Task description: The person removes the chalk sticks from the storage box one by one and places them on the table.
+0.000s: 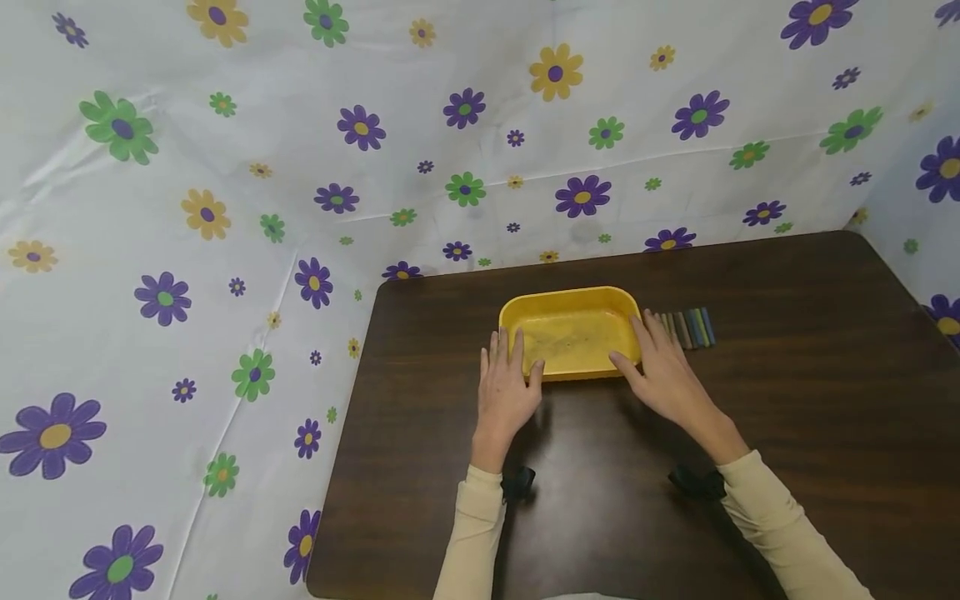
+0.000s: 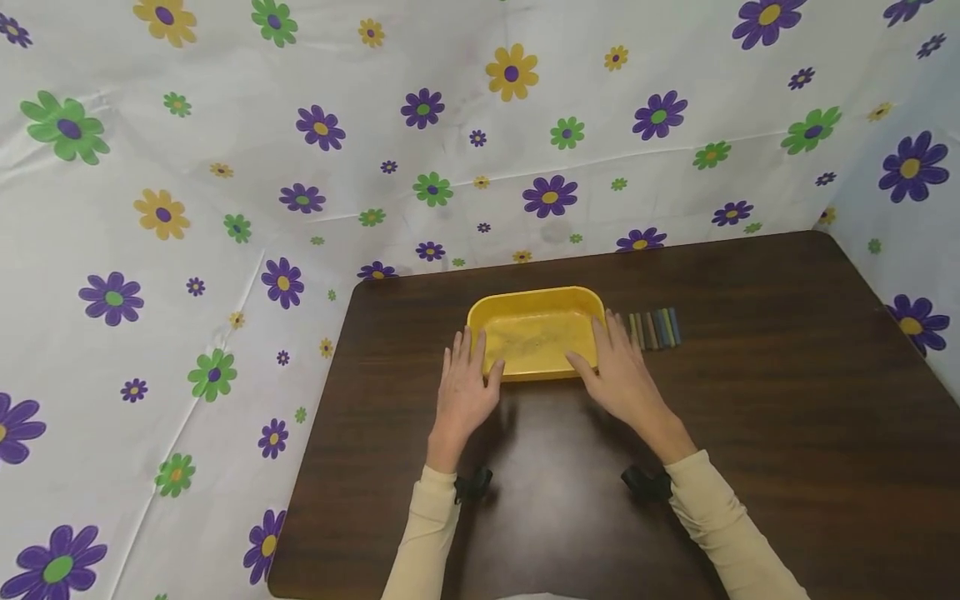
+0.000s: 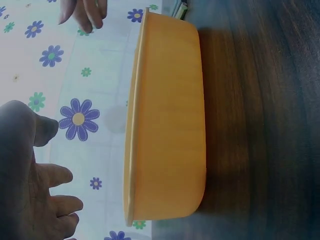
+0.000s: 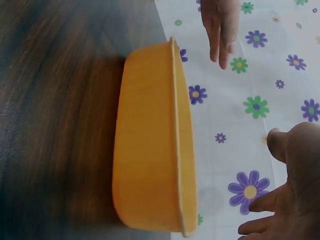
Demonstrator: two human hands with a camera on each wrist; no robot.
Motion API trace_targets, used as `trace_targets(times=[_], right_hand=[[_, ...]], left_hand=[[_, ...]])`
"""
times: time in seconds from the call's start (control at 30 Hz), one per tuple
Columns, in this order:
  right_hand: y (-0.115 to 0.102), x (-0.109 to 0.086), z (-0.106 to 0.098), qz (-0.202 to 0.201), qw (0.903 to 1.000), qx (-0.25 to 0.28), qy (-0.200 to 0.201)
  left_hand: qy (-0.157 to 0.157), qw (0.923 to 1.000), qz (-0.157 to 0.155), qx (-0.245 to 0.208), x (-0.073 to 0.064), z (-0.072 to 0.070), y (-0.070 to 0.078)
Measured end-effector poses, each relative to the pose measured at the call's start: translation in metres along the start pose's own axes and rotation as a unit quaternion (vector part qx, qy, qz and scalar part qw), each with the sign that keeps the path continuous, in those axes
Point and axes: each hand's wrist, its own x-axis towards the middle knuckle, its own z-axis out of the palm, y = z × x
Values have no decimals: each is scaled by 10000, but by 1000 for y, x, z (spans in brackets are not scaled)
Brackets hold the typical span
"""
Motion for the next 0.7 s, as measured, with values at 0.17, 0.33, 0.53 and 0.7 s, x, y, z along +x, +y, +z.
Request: trace_targets(times=[0.17, 0.33, 0.53, 0.7], right_hand=[[5, 0, -1, 79, 9999, 21, -84], [6, -1, -4, 153, 9997, 144, -83], [10, -2, -1, 168, 9996, 180, -102], [12, -4, 1, 203, 9995, 205, -139]], left_hand=[[22, 10000, 29, -19, 7, 1, 1], [172, 9997, 148, -88, 11, 4, 0], [89, 9998, 123, -130, 12, 4, 0], [54, 9998, 118, -124, 13, 6, 0]])
